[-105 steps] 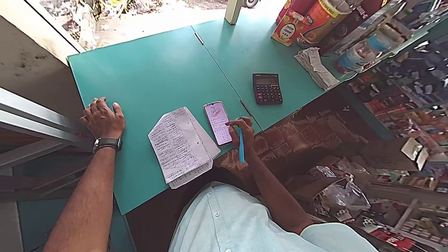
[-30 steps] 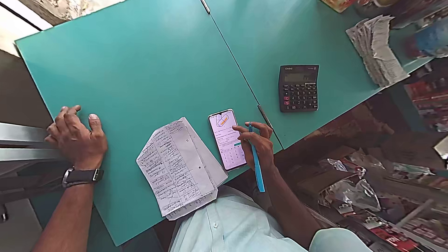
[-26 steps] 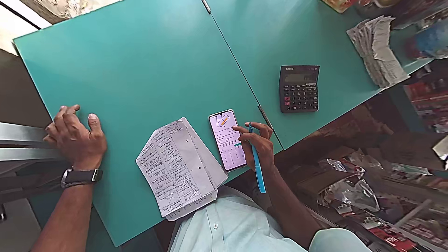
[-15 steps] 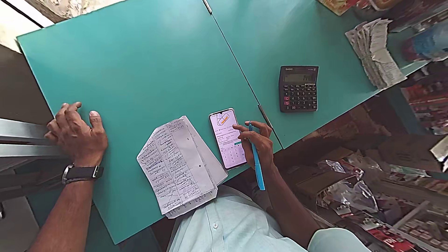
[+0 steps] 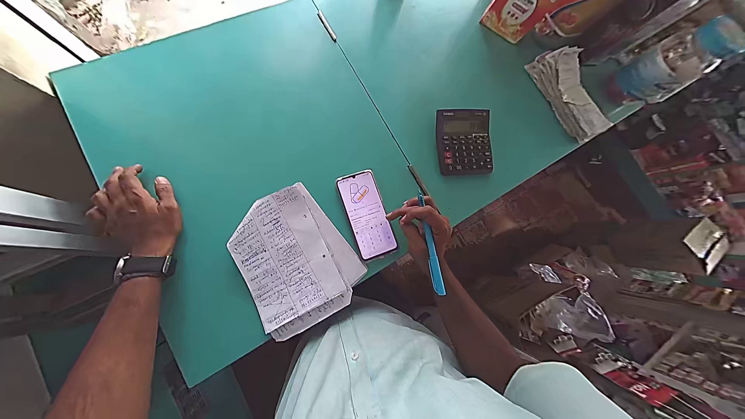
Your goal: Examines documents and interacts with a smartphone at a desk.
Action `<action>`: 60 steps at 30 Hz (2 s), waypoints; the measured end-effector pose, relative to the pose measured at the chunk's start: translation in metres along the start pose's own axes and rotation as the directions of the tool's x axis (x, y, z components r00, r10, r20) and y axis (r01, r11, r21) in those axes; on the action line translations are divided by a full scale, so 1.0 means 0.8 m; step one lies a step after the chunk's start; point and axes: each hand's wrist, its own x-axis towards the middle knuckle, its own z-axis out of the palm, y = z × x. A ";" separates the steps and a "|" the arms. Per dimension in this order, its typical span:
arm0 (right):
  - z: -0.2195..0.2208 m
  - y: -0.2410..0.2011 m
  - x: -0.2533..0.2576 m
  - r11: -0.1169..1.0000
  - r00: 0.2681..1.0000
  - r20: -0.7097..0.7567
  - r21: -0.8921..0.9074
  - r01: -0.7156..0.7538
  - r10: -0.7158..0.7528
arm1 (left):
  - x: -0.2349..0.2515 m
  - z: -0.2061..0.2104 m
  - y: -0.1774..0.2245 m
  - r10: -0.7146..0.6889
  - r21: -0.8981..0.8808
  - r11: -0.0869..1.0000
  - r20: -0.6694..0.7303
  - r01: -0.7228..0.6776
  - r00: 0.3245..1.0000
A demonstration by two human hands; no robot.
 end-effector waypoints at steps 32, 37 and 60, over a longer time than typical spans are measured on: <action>0.005 -0.026 -0.010 0.977 0.997 0.045 -0.199 0.076 -0.068 | 0.001 0.000 0.009 0.004 -0.026 1.000 -0.043 -0.006 0.999; -0.001 -0.026 -0.019 0.980 0.998 0.053 -0.194 0.053 -0.043 | 0.001 0.001 0.007 0.010 -0.024 1.000 -0.041 -0.011 0.999; 0.012 0.006 -0.016 0.956 0.997 0.075 -0.293 0.009 0.014 | 0.003 0.001 0.004 0.021 -0.017 1.000 0.000 -0.021 1.000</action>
